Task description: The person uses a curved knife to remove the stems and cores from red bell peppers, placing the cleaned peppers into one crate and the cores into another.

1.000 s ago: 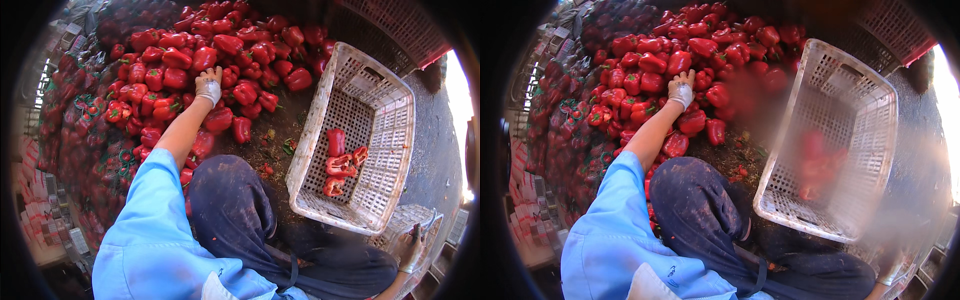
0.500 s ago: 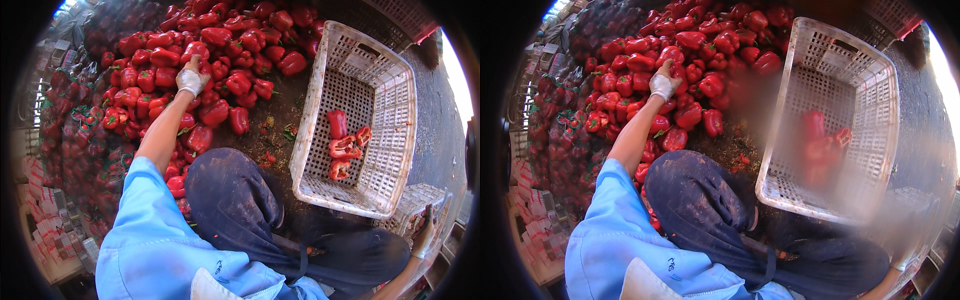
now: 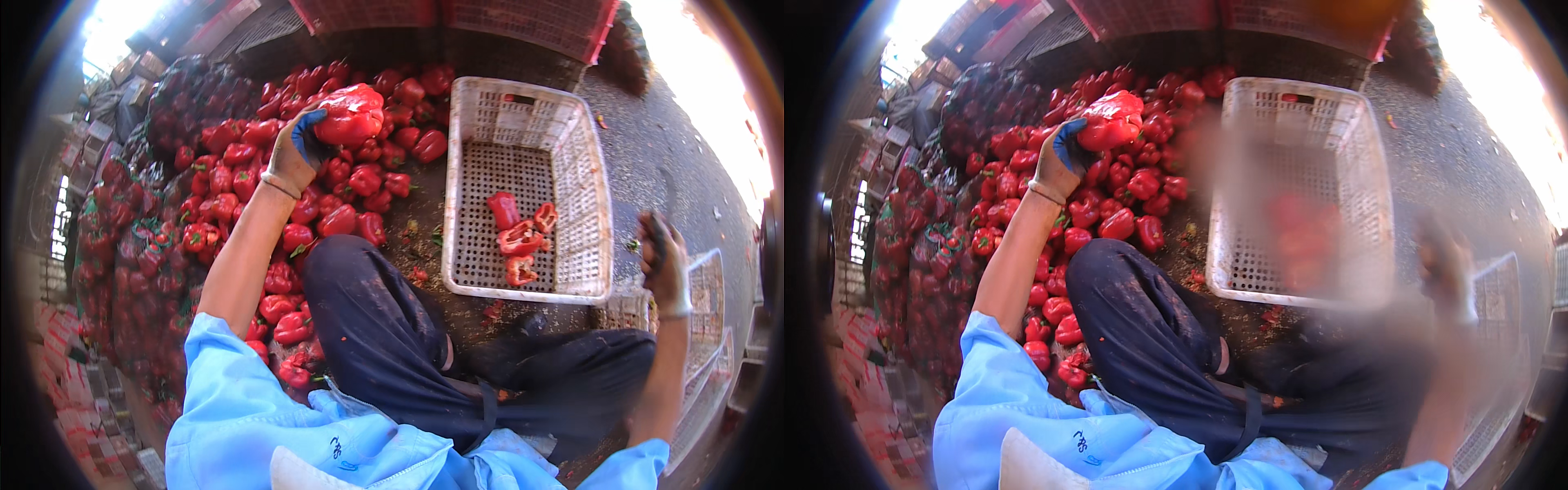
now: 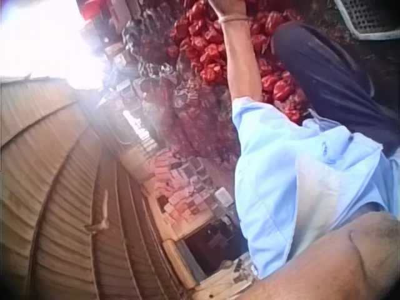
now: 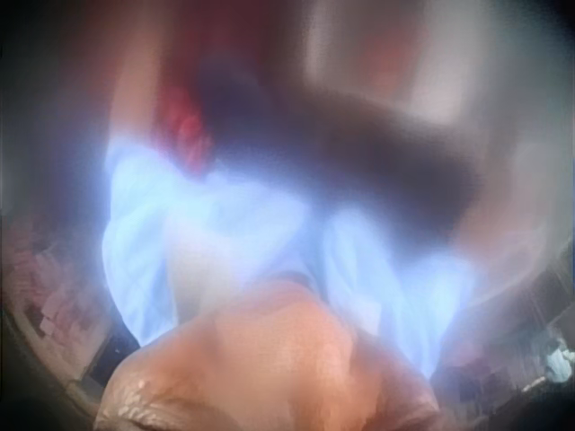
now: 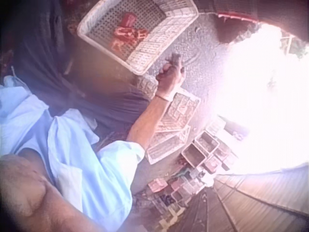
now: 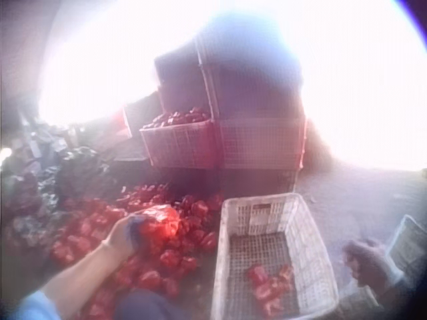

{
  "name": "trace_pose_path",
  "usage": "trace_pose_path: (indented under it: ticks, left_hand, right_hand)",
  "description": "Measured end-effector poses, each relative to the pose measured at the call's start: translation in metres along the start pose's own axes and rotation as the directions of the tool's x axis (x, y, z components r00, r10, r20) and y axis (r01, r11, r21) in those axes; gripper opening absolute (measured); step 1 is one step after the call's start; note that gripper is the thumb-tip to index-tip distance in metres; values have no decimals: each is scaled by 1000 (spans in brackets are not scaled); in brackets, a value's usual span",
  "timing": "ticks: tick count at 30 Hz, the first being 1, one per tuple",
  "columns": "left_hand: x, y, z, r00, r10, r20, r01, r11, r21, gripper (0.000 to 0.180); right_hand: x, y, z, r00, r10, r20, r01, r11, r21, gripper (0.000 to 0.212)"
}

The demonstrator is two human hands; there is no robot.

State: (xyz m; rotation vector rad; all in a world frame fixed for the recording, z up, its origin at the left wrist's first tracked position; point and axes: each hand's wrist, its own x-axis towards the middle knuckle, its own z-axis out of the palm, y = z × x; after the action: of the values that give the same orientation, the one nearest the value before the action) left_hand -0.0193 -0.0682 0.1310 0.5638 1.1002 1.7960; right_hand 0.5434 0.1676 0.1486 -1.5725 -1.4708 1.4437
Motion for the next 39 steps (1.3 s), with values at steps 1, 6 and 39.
trace_pose_path:
  ticks: [1,6,39]
  left_hand:
    - [-2,-5,19,999,-15,46,18,998,-66,36]
    - [-29,-38,119,973,-100,210,164,936,-312,34]
    - [-56,-165,217,975,19,219,-66,975,210,59]
  right_hand:
    - [-3,-4,15,991,-96,93,87,992,90,34]
    - [-45,-55,102,882,-366,295,304,923,236,48]
    - [-34,-43,110,863,-257,435,200,964,173,35]
